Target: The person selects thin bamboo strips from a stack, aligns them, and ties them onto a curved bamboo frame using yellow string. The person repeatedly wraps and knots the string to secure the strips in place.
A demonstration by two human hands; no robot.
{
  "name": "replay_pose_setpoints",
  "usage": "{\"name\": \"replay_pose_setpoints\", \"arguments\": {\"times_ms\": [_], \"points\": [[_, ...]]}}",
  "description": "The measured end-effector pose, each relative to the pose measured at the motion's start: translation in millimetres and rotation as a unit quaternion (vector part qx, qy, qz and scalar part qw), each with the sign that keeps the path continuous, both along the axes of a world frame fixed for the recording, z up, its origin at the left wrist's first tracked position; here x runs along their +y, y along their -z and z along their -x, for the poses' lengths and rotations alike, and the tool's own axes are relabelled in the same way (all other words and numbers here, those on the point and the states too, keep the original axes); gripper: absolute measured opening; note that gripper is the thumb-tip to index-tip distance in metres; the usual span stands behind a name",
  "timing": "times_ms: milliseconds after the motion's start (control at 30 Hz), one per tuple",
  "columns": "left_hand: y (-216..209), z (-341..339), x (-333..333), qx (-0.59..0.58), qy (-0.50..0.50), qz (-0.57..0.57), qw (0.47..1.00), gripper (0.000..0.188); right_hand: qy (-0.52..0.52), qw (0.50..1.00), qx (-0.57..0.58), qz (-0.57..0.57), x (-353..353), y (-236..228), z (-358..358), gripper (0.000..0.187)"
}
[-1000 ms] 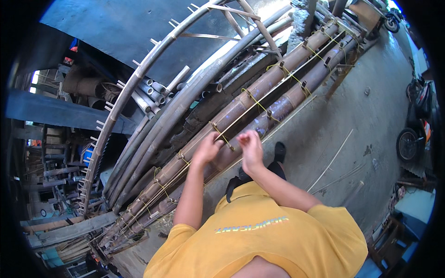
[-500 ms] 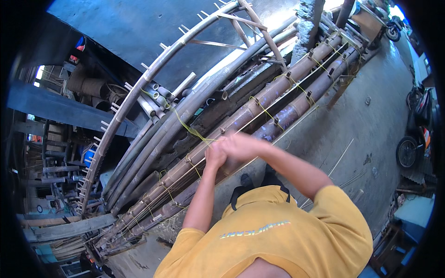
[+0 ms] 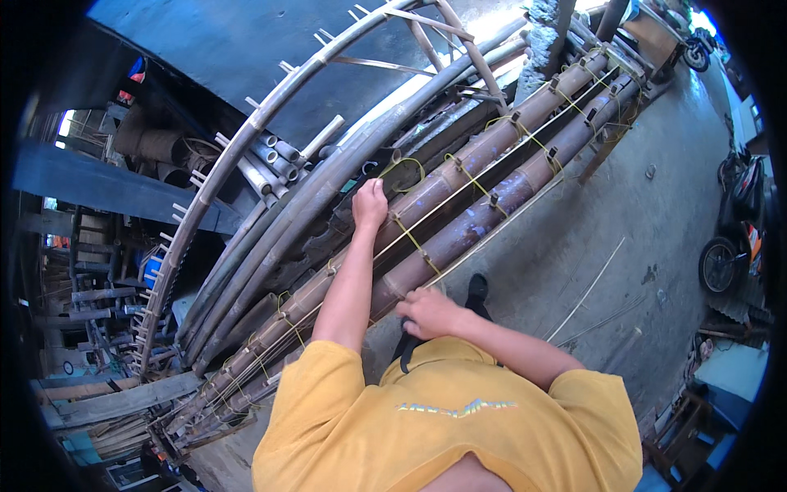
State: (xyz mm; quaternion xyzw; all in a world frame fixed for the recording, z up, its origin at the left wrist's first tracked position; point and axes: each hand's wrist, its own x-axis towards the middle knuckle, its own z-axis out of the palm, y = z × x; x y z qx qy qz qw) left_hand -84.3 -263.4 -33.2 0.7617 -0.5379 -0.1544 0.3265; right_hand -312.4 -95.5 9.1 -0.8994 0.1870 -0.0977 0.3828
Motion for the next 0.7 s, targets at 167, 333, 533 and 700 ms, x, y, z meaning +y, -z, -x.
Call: {"name": "replay_pose_setpoints", "arguments": {"times_ms": [167, 333, 533, 700], "points": [[-73.9, -29.0, 90.4, -0.023, -0.015, 0.054, 0.998, 0.036, 0.037, 0.802, 0.003, -0.596, 65.9, 29.3, -53.6, 0.03], [-53.7, -69.2, 226.1, -0.023, 0.088, -0.129, 0.987, 0.034, 0.455, 0.563, -0.44, -0.531, 74.0, 2.5, -110.4, 0.031], [-7.3, -52.0, 234.0, 0.052, 0.062, -0.011, 0.997, 0.031, 0.012, 0.973, -0.092, -0.212, 17.3, -102.5, -203.6, 0.057], [-32.5, -50.7, 225.1, 0.003, 0.029, -0.08, 0.996, 0.034, 0.274, 0.929, 0.179, 0.175, -56.9, -39.0, -200.7, 0.061]]}}
